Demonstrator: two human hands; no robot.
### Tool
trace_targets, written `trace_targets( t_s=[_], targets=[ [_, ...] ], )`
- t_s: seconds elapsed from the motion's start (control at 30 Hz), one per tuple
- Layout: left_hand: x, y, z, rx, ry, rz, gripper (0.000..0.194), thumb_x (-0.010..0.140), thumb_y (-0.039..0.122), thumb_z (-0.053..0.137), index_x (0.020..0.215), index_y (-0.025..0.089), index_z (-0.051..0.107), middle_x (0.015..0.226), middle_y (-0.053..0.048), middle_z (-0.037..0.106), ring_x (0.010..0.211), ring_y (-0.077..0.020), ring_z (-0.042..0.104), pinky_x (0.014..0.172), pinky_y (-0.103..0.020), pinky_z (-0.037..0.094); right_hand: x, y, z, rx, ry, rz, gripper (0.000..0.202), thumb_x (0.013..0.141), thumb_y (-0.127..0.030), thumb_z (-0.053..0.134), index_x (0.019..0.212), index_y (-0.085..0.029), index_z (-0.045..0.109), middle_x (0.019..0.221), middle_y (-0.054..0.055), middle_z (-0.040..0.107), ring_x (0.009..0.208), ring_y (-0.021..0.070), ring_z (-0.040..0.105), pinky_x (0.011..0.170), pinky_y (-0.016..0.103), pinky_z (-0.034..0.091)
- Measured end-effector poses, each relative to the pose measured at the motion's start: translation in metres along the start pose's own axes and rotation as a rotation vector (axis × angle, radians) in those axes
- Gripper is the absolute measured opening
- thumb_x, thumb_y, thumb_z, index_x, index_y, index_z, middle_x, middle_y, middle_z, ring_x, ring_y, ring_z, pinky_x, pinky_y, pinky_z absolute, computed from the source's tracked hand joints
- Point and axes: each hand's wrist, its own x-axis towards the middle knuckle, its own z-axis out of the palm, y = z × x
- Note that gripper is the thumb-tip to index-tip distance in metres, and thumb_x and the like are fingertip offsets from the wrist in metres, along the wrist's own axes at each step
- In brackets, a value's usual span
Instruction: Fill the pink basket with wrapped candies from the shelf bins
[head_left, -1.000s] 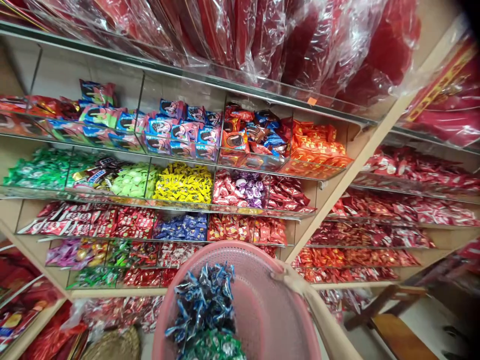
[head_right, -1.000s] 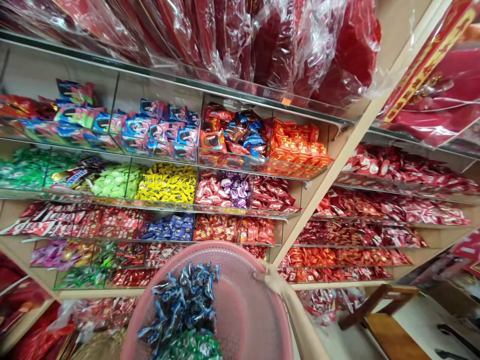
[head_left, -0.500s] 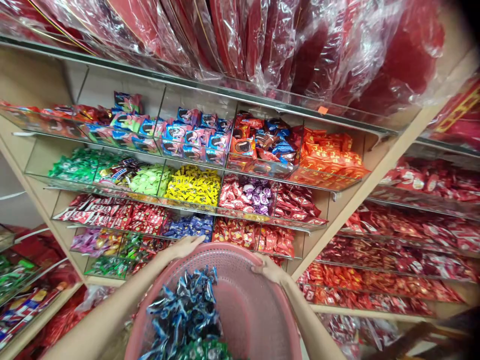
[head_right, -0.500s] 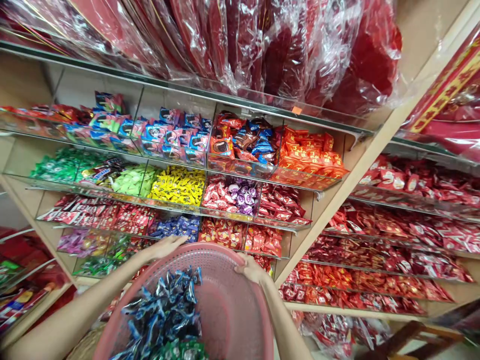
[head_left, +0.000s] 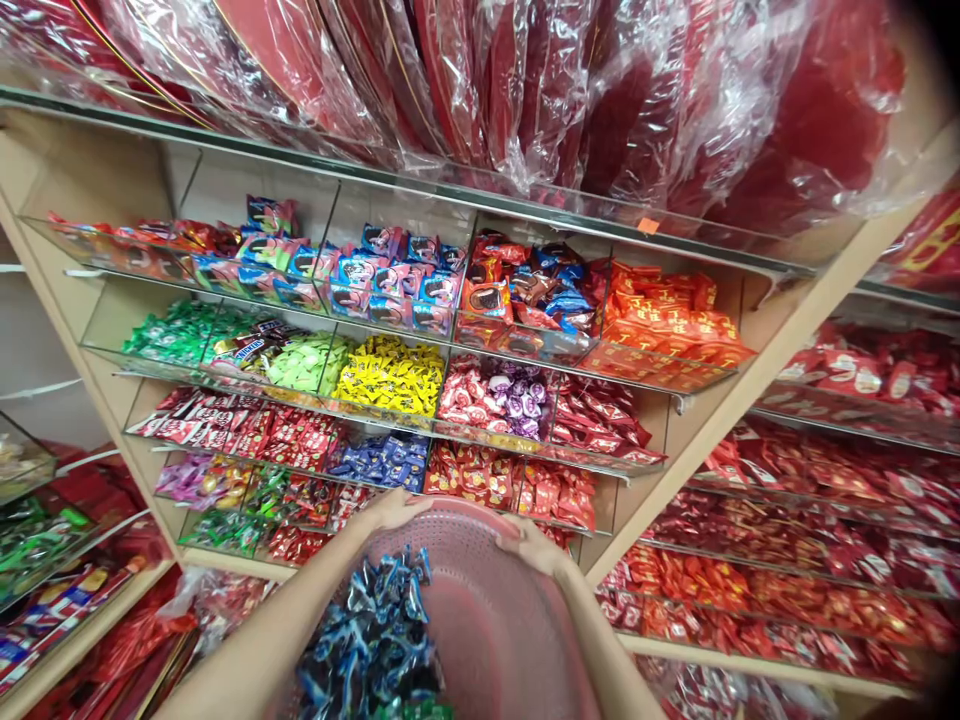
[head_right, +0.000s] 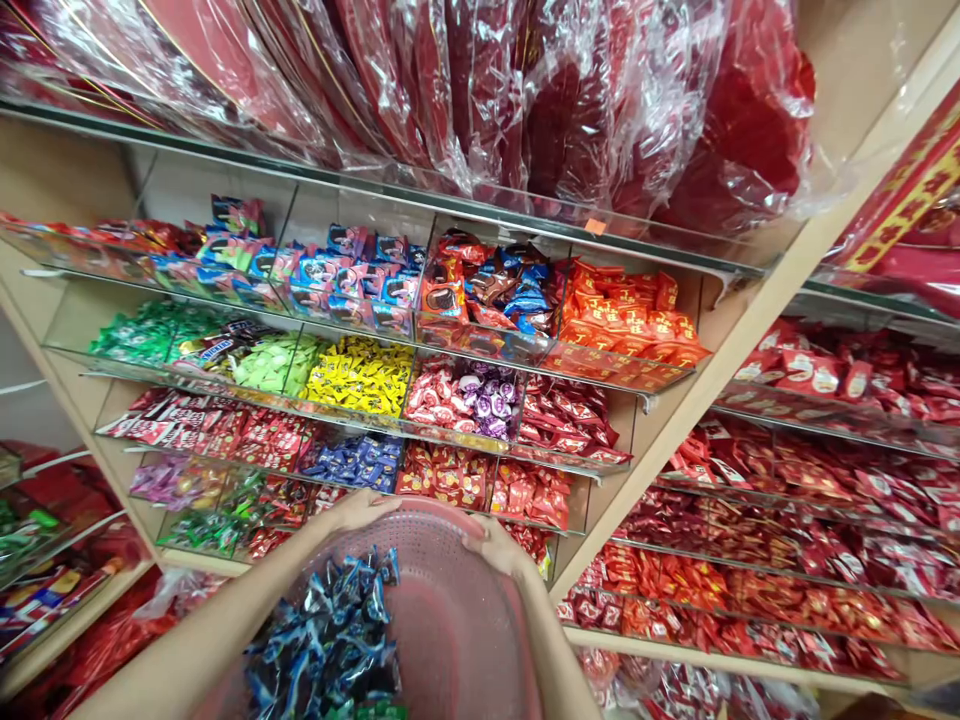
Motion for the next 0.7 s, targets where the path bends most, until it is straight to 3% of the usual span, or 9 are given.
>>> trace_targets(
  t_s=[0.2,0.33,0.5,0.7],
  targets=[
    [0.004,0.000,-0.004,0.104,0.008,0.127,0.056,0.073,0.066,0.042,0.099,0.020,0.062,0.091,-0.005,0.069,0.085,-0.0212,0.063,0.070,-0.025,0.042,-0.001,0.005,-0.005,0.073,0.001,0.017,0.053,0.065,-0.050,0.067,0.105,-0.016,0.061,0.095,0.004,0.067,0.085,0.0208,0.062,0.082,0.036,0.047],
    [0.004,0.007,-0.005,0.125,0.021,0.196,0.063,0.077,0.062,0.042,0.130,0.026,0.043,0.117,-0.006,0.062,0.104,-0.0233,0.059,0.082,-0.028,0.042,-0.003,0.011,-0.012,0.111,0.012,0.058,0.054,0.068,-0.050,0.066,0.109,-0.016,0.059,0.099,0.005,0.067,0.087,0.0211,0.063,0.081,0.036,0.048],
    [0.004,0.014,-0.002,0.192,0.005,0.182,0.053,0.080,0.062,0.036,0.110,0.023,0.056,0.100,-0.008,0.067,0.095,-0.0251,0.062,0.077,-0.029,0.044,-0.001,0.019,-0.019,0.039,0.044,0.062,0.052,0.066,-0.051,0.066,0.104,-0.016,0.062,0.098,0.007,0.067,0.087,0.0224,0.062,0.081,0.037,0.047],
    [0.011,0.010,0.004,0.257,0.049,0.193,0.051,0.081,0.064,0.031,0.107,0.024,0.051,0.092,-0.006,0.065,0.088,-0.0249,0.063,0.071,-0.029,0.044,0.005,0.029,-0.022,-0.020,0.059,0.024,0.050,0.068,-0.053,0.063,0.101,-0.016,0.063,0.095,0.007,0.067,0.086,0.0226,0.061,0.080,0.037,0.047]
  ],
)
